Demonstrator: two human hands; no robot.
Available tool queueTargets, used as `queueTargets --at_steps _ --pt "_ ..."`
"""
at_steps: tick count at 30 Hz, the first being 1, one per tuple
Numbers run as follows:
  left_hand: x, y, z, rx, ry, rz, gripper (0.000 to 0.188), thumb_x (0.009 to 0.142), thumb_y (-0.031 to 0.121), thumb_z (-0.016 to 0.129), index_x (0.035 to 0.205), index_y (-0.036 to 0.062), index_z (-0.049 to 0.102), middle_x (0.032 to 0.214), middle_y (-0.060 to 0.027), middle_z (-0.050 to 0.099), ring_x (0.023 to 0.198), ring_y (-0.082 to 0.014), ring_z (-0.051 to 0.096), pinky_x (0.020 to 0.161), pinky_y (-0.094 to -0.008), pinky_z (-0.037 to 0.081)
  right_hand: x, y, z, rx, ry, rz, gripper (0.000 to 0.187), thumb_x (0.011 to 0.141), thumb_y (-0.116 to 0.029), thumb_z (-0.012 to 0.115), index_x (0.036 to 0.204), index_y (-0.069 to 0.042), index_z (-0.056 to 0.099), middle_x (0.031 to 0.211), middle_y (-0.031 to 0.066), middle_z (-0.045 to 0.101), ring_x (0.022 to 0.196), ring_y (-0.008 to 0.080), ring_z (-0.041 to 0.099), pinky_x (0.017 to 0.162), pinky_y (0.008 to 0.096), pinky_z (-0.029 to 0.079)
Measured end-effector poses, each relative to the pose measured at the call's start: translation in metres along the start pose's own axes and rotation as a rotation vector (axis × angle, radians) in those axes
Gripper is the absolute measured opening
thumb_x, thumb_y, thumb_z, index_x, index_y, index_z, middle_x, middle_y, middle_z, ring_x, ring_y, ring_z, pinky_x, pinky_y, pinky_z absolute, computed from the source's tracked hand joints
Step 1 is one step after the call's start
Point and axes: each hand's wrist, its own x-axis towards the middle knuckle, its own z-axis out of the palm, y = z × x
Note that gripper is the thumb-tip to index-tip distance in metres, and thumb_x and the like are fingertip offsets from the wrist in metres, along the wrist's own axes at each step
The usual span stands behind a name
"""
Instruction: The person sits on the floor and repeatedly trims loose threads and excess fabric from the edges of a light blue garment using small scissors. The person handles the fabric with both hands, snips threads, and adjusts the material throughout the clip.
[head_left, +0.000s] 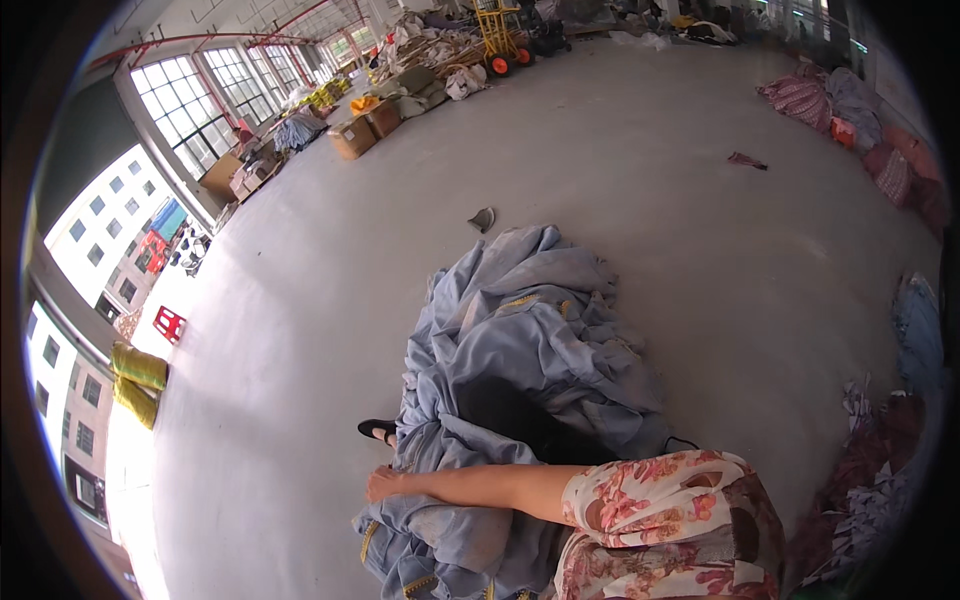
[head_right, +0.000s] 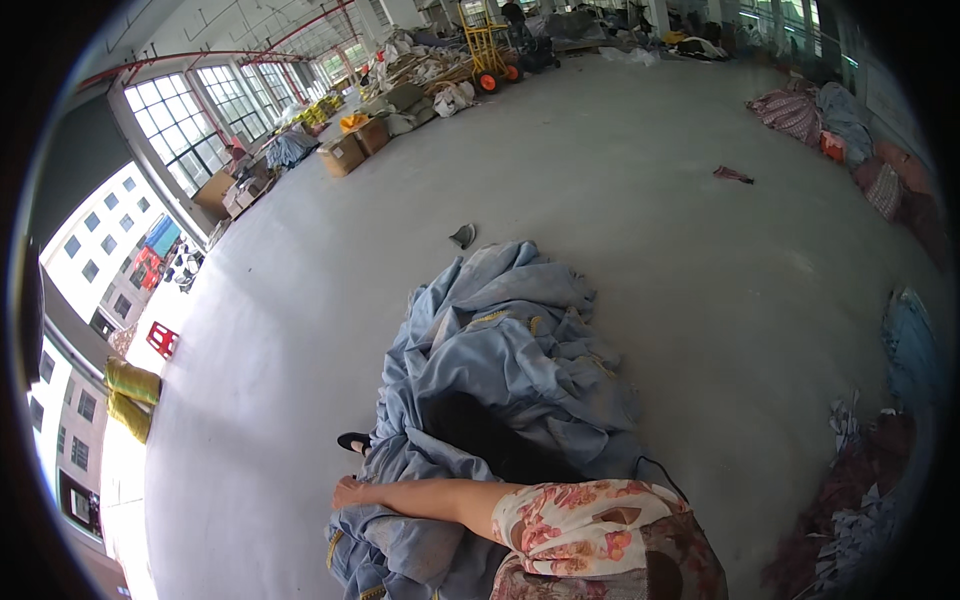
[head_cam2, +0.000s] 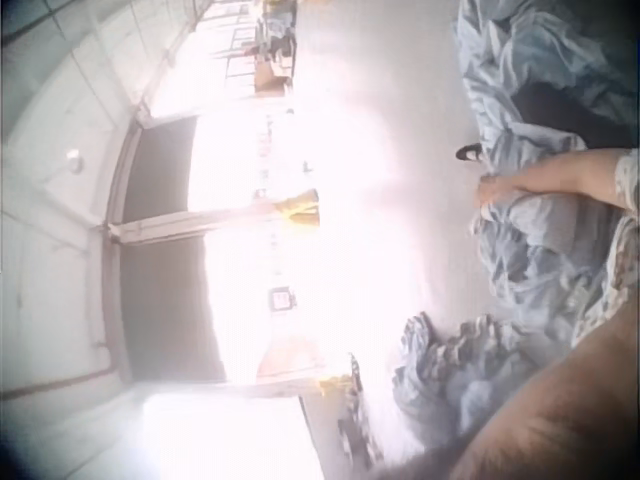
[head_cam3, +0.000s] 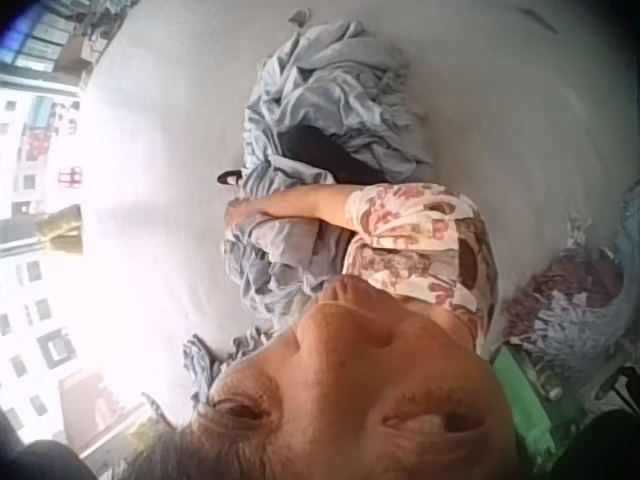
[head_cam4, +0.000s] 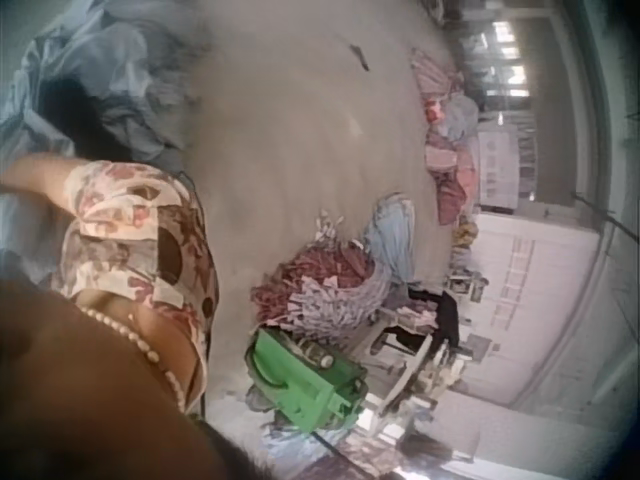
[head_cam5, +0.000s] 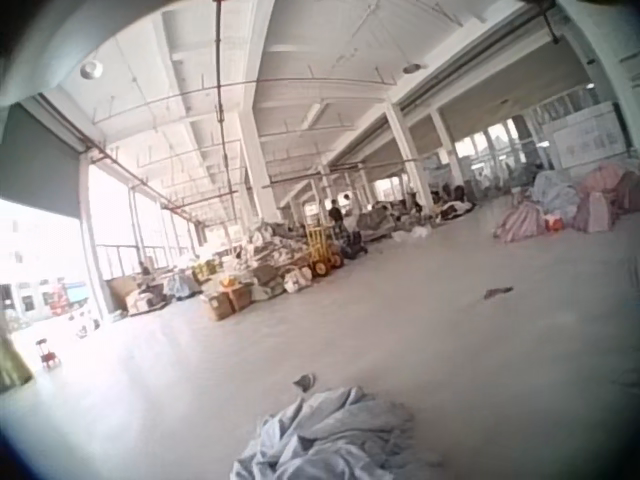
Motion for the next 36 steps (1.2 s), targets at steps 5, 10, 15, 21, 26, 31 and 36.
queueTargets --at_steps 5,10,15,21,26,31,36 --pt "-0.007 -0.025 -0.02 0.074 0.038 -0.14 0.026 0.092 0.019 0.052 0.11 0.0032 0.064 0.098 -0.0101 0.069 0.081 -0.025 0.066 0.069 -0.0365 0.051 0.079 -0.001 -0.021 -0.134 0.057 -0.026 0.022 0.077 -0.021 0.056 0.086 -0.007 0.07 0.086 0.0172 0.068 0.076 0.0319 0.067 0.07 0.0442 0.051" --pt "-0.146 -0.13 -0.073 0.291 0.051 -0.53 0.026 0.092 0.018 0.053 0.11 0.0032 0.064 0.097 -0.01 0.069 0.08 -0.025 0.066 0.069 -0.0361 0.051 0.085 0.018 -0.056 0.414 0.617 0.153 0.014 0.082 -0.015 0.055 0.086 -0.005 0.064 0.086 0.0214 0.065 0.078 0.0383 0.063 0.07 0.0479 0.049" --pt "-0.161 -0.018 -0.134 0.122 0.906 -0.255 0.017 0.088 0.007 0.06 0.101 0.0001 0.066 0.09 -0.0111 0.07 0.071 -0.0206 0.063 0.061 -0.0297 0.047 -0.036 0.049 -0.165 0.516 0.734 0.183 0.026 0.098 -0.021 0.046 0.118 -0.013 0.06 0.087 0.0043 0.068 0.063 0.0088 0.056 0.06 0.0227 0.046" --pt "-0.076 0.128 -0.085 0.354 0.413 0.624 0.041 0.065 0.023 0.076 0.104 0.0139 0.067 0.129 -0.015 0.054 0.126 -0.0367 0.045 0.106 -0.0499 0.028 -0.139 0.002 -0.116 0.78 0.641 0.147 0.023 0.097 -0.016 0.05 0.113 -0.002 0.059 0.084 0.0026 0.065 0.06 0.0048 0.05 0.056 0.0189 0.042" --pt "-0.038 0.094 -0.096 0.581 0.304 0.434 0.04 0.06 0.019 0.076 0.098 0.0144 0.066 0.134 -0.0118 0.05 0.124 -0.0339 0.047 0.103 -0.0468 0.033 -0.118 -0.023 -0.064 0.903 0.501 0.087 0.028 0.096 -0.021 0.053 0.114 -0.001 0.06 0.086 0.0035 0.066 0.065 0.0093 0.055 0.062 0.023 0.045" --pt "0.015 -0.017 -0.101 0.11 0.413 0.037 0.031 0.062 0.013 0.073 0.09 0.0112 0.061 0.129 -0.01 0.054 0.113 -0.0316 0.054 0.088 -0.0342 0.045 -0.027 -0.002 -0.065 1.252 -0.153 0.221 0.037 0.098 -0.032 0.046 0.11 -0.001 0.064 0.079 0.0017 0.064 0.066 0.0035 0.054 0.05 0.0182 0.036" --pt "0.031 -0.062 -0.093 -0.132 0.451 0.028 0.021 0.069 0.013 0.069 0.088 0.0094 0.06 0.124 -0.007 0.057 0.108 -0.0253 0.057 0.09 -0.0303 0.042 -0.056 0.004 -0.124 0.674 -0.006 -0.004 0.026 0.088 -0.024 0.065 0.099 0.0 0.065 0.077 0.0031 0.065 0.07 0.0066 0.059 0.063 0.0228 0.045"
